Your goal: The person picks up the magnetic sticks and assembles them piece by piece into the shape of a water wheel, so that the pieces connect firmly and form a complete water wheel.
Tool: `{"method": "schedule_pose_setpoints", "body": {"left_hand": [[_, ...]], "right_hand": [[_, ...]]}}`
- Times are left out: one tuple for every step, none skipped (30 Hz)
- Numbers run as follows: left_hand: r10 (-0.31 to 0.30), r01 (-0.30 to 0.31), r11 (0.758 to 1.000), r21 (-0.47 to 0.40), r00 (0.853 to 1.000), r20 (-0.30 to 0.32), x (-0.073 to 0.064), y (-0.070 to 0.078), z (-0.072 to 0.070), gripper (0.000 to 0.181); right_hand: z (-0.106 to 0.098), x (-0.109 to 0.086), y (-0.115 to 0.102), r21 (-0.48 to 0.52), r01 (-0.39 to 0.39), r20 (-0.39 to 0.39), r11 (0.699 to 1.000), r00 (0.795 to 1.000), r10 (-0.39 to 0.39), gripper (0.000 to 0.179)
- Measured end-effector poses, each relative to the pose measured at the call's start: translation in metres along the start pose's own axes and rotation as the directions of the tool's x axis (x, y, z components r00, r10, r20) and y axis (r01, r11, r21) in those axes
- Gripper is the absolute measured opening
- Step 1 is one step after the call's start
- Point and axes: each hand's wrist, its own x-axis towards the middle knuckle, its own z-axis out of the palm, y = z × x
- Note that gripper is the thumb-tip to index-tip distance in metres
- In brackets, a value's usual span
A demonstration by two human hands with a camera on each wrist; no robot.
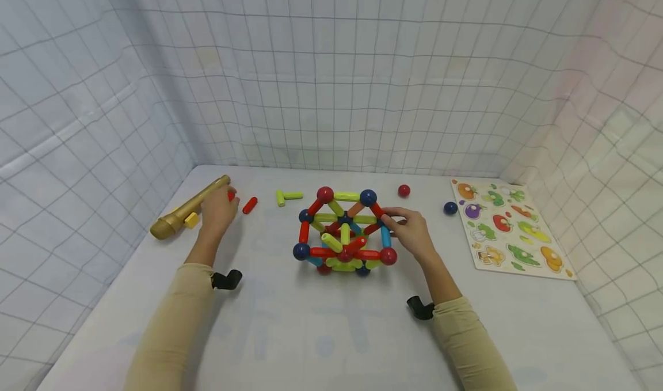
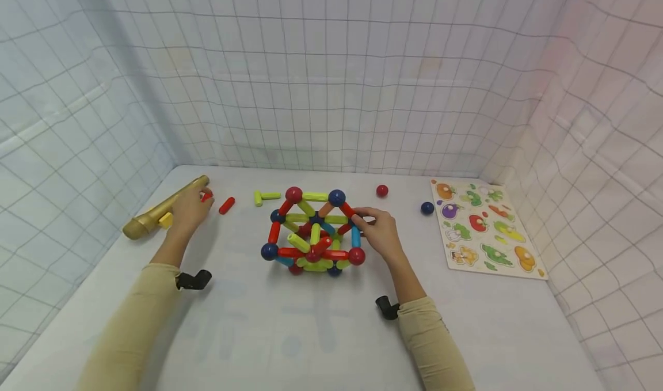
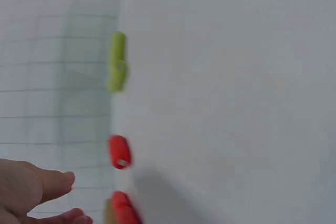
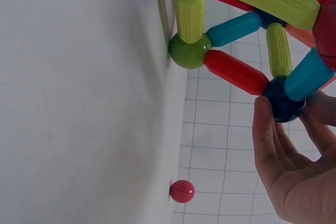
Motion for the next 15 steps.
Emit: {"method": "schedule_pose_setpoints", "body": {"left_hand": [[0.000,0.000,0.999,0.053,1.000,-0.001,0.005,-0.009,0.006,0.031],[0.006,-0.007,0.995,0.104,1.000,0.007,0.010,-0.016,0.012,0.034],[0.015,-0.018,0.988,0.150,1.000,0.020,0.013,-0.022,0.017,0.036],[0.028,-0.035,0.982,0.184,0.999,0.039,0.015,-0.026,0.021,0.037],[0.039,-0.050,0.976,0.214,0.997,0.059,0.017,-0.028,0.025,0.038],[0.048,-0.064,0.969,0.238,0.996,0.072,0.018,-0.028,0.027,0.037],[0.054,-0.071,0.966,0.249,0.996,0.074,0.018,-0.029,0.029,0.036],[0.060,-0.075,0.965,0.251,0.996,0.069,0.018,-0.029,0.031,0.034],[0.062,-0.075,0.967,0.243,0.996,0.062,0.017,-0.027,0.032,0.032],[0.065,-0.077,0.970,0.232,0.996,0.058,0.018,-0.025,0.032,0.031],[0.064,-0.076,0.973,0.219,0.996,0.062,0.018,-0.024,0.033,0.032],[0.065,-0.078,0.975,0.206,0.995,0.073,0.019,-0.022,0.033,0.033],[0.064,-0.081,0.977,0.196,0.993,0.095,0.020,-0.020,0.033,0.035],[0.059,-0.082,0.979,0.185,0.990,0.127,0.021,-0.018,0.034,0.038],[0.050,-0.080,0.980,0.180,0.986,0.161,0.022,-0.016,0.034,0.040]], "right_hand": [[0.000,0.000,0.000,0.002,-0.002,0.001,1.000,1.000,0.002,0.034],[0.000,0.000,-0.001,0.004,-0.006,0.002,1.000,1.000,0.006,0.034],[0.000,0.001,-0.001,0.007,-0.009,0.002,1.000,1.000,0.009,0.034],[0.000,0.001,-0.001,0.008,-0.012,0.002,1.000,1.000,0.012,0.034],[0.000,0.001,-0.001,0.007,-0.014,0.000,1.000,1.000,0.014,0.034],[0.000,0.002,-0.001,0.006,-0.013,-0.004,1.000,1.000,0.013,0.034],[0.000,0.002,-0.001,0.004,-0.011,-0.007,1.000,1.000,0.012,0.034],[0.001,0.002,-0.001,0.006,-0.009,-0.011,1.000,1.000,0.009,0.034],[0.001,0.002,0.000,0.008,-0.005,-0.016,1.000,1.000,0.005,0.034],[0.001,0.002,0.000,0.009,-0.002,-0.019,1.000,1.000,0.002,0.034],[0.002,0.002,0.000,0.010,0.000,-0.023,1.000,1.000,0.000,0.033],[0.002,0.002,0.000,0.011,0.001,-0.026,1.000,1.000,-0.001,0.033],[0.002,0.003,0.000,0.012,-0.001,-0.031,1.000,1.000,0.001,0.033],[0.002,0.003,0.000,0.015,-0.004,-0.037,1.000,0.999,0.005,0.032],[0.003,0.003,0.000,0.017,-0.007,-0.042,1.000,0.999,0.008,0.032]]}}
